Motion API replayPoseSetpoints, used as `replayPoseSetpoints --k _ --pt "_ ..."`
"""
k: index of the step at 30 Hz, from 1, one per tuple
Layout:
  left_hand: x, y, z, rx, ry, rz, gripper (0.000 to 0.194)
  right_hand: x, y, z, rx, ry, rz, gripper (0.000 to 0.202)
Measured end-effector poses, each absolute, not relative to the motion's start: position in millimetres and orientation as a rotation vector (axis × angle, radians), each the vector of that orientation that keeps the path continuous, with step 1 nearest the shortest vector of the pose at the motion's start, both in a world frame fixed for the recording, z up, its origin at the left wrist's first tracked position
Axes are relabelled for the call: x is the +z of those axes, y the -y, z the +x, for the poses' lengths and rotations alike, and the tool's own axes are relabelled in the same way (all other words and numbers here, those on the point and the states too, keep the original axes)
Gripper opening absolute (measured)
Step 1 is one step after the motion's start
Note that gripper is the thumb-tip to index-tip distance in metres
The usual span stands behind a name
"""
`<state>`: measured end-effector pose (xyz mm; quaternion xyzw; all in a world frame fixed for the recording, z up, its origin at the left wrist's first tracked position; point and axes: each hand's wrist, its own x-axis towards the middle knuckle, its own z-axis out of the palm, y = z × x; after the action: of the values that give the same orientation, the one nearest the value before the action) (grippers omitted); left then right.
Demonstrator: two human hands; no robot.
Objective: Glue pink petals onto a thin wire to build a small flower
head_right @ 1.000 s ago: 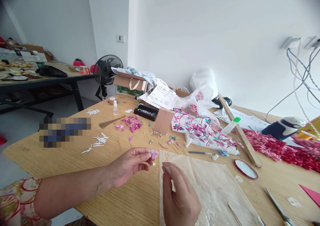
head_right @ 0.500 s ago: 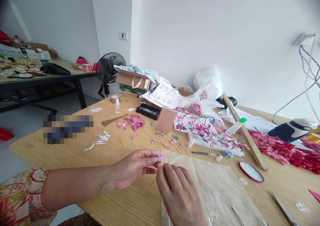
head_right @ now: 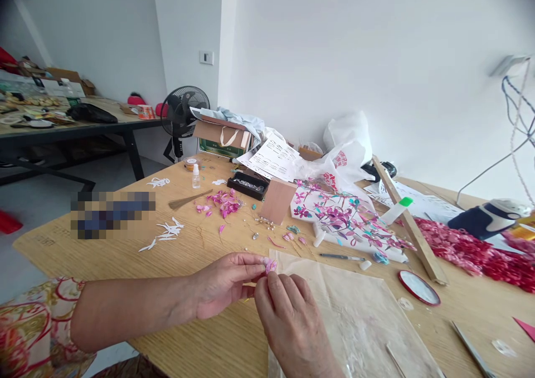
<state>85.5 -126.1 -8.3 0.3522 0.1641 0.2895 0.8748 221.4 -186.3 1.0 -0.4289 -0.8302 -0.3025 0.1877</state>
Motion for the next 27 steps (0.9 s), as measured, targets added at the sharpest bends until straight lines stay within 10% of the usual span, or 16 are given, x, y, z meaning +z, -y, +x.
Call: replayPoseSetpoints --k 27 --pt "-15.3 121.9 81.5 0.553 -0.521 0.827 0.027 -6.6 197.1 219.5 -0.63 2.256 -1.235 0.024"
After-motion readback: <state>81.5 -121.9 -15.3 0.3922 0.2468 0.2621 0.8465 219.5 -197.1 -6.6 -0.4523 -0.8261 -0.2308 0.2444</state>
